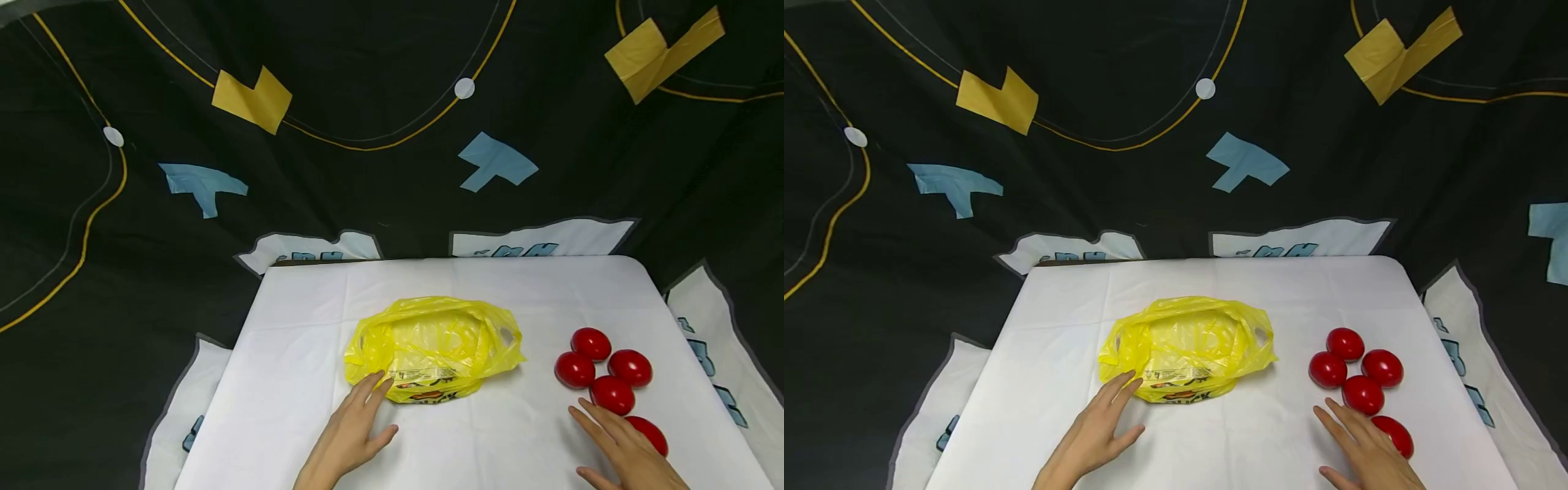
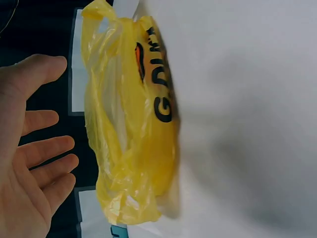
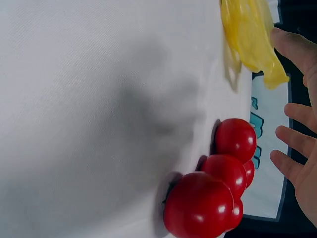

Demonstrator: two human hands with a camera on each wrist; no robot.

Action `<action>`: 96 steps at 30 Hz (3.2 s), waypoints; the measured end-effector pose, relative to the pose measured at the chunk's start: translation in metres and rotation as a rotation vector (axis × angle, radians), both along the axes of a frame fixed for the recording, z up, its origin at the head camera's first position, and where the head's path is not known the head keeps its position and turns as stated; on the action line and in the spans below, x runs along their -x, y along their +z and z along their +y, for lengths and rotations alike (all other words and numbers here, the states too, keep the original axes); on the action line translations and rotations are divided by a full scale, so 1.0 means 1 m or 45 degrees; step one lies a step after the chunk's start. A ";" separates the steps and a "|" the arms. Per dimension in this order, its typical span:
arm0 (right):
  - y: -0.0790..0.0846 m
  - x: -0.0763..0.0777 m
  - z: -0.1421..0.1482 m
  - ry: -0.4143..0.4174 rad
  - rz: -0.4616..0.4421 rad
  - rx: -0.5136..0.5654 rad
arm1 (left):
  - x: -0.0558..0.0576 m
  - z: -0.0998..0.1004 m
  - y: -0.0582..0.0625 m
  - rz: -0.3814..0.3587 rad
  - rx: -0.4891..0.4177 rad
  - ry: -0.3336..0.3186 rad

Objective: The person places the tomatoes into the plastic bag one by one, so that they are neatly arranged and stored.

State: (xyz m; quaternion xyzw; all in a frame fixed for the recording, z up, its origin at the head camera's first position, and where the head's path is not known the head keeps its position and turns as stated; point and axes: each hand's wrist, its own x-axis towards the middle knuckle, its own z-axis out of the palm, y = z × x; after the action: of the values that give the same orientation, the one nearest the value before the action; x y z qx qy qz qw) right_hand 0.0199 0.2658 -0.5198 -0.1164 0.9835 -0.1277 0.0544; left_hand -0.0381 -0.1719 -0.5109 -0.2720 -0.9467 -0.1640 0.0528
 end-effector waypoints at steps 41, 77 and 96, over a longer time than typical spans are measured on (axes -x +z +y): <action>-0.014 -0.013 0.028 -0.070 0.109 -0.031 | 0.058 -0.014 -0.059 -0.301 -0.446 0.532; -0.067 -0.017 0.067 -0.462 0.115 0.163 | 0.063 -0.015 -0.073 -0.452 -0.457 0.623; -0.074 -0.004 0.082 -0.651 -0.309 0.260 | 0.064 -0.017 -0.076 -0.436 -0.440 0.606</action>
State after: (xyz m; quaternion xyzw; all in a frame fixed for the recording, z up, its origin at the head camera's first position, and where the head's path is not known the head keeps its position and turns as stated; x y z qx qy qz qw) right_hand 0.0240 0.3478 -0.5936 0.1465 0.9492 -0.2486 0.1257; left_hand -0.1018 -0.1893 -0.5866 0.0013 -0.9370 -0.3485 -0.0249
